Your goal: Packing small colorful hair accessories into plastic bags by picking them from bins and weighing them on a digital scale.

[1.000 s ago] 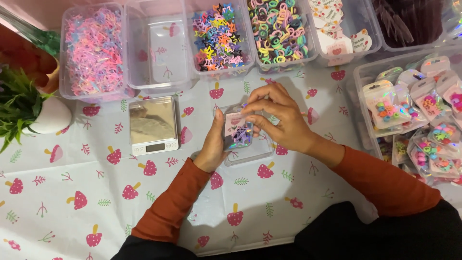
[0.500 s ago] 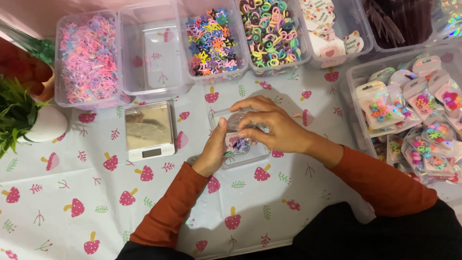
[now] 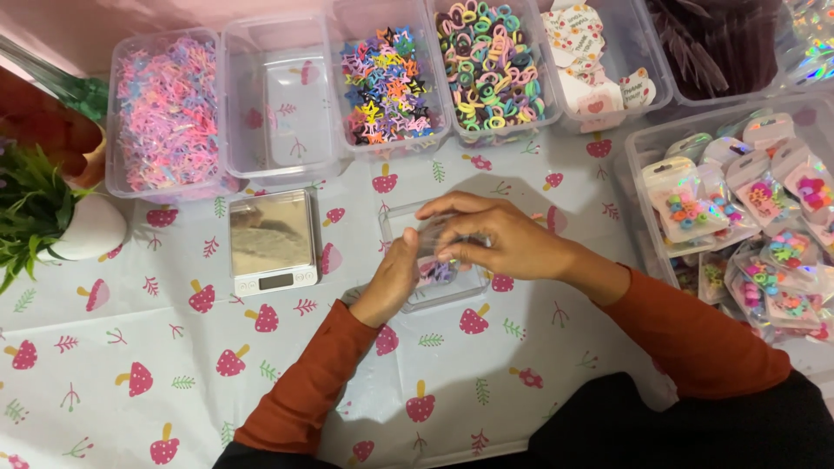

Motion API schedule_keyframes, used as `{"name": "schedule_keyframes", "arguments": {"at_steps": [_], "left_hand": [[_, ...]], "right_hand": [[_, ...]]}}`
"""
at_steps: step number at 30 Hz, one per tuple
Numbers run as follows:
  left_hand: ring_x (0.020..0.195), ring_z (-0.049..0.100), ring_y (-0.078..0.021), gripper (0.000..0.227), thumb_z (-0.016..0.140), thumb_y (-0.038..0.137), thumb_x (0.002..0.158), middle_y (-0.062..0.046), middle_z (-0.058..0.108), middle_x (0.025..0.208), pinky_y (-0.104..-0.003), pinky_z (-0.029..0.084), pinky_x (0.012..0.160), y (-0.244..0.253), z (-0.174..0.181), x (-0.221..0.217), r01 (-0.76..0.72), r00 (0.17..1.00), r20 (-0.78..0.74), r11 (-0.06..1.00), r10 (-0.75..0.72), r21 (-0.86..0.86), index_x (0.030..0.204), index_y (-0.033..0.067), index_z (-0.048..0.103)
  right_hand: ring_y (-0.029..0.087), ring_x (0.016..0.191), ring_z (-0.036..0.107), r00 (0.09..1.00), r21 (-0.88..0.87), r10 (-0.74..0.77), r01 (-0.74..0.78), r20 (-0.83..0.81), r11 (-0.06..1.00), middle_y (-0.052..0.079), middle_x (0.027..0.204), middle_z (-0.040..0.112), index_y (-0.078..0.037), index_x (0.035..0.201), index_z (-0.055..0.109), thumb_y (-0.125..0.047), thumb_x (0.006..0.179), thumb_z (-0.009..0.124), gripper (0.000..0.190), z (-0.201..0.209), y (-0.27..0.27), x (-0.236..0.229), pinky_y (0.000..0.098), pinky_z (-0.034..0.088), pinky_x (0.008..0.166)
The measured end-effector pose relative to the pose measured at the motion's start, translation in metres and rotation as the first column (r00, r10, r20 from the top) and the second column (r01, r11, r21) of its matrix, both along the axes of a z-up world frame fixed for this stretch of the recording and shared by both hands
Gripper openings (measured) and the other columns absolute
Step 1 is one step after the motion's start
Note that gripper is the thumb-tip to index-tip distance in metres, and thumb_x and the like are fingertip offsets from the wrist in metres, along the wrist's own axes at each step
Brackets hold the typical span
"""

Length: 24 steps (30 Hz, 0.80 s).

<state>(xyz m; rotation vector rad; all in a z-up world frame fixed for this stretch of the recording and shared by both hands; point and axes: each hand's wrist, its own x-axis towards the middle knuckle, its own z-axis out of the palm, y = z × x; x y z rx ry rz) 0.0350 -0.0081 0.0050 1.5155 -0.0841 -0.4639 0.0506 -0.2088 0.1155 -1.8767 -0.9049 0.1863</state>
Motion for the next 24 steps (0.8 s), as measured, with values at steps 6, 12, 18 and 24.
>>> {"name": "schedule_keyframes", "arguments": {"at_steps": [6, 12, 18, 24], "left_hand": [[0.100, 0.060, -0.0125, 0.027, 0.063, 0.017, 0.101, -0.008, 0.073, 0.104, -0.032, 0.051, 0.094, -0.003, 0.042, 0.009, 0.009, 0.933, 0.351, 0.971, 0.077, -0.239, 0.124, 0.0039, 0.070], [0.067, 0.050, -0.0012, 0.010, 0.069, 0.012, 0.098, 0.003, 0.056, 0.072, -0.016, 0.043, 0.063, -0.005, 0.036, 0.011, -0.193, 0.939, 0.214, 0.929, 0.268, -0.317, 0.102, 0.0044, 0.074], [0.078, 0.054, -0.0055, 0.019, 0.070, 0.015, 0.097, -0.001, 0.061, 0.083, -0.021, 0.048, 0.072, -0.010, 0.053, 0.004, -0.172, 0.938, 0.228, 0.924, 0.259, -0.342, 0.113, 0.0049, 0.069], [0.079, 0.057, -0.0095, 0.011, 0.072, 0.014, 0.097, -0.005, 0.064, 0.080, -0.025, 0.055, 0.071, -0.007, 0.047, 0.005, -0.198, 0.910, 0.311, 0.947, 0.274, -0.253, 0.099, 0.0032, 0.074]], "right_hand": [[0.035, 0.109, 0.070, 0.984, -0.030, -0.144, 0.148, 0.108, 0.989, 0.016, 0.120, 0.069, -0.002, 0.090, 0.073, -0.004, 0.092, 0.072, 0.003, -0.006, -0.010, 0.008, 0.0478, 0.055, 0.095], [0.024, 0.086, 0.072, 0.975, 0.024, -0.189, 0.188, 0.116, 0.982, 0.009, 0.093, 0.070, -0.008, 0.107, 0.076, -0.005, 0.095, 0.071, 0.013, -0.013, -0.010, 0.007, 0.0373, 0.056, 0.079], [0.022, 0.074, 0.070, 0.964, 0.095, -0.229, 0.217, 0.138, 0.971, 0.009, 0.086, 0.072, -0.006, 0.117, 0.073, -0.003, 0.092, 0.074, 0.025, -0.006, -0.008, 0.006, 0.0345, 0.057, 0.073], [0.017, 0.068, 0.062, 0.947, 0.093, -0.310, 0.302, 0.082, 0.949, 0.011, 0.086, 0.073, -0.009, 0.132, 0.062, -0.003, 0.086, 0.080, 0.050, -0.015, -0.005, 0.002, 0.0321, 0.055, 0.069]]}}
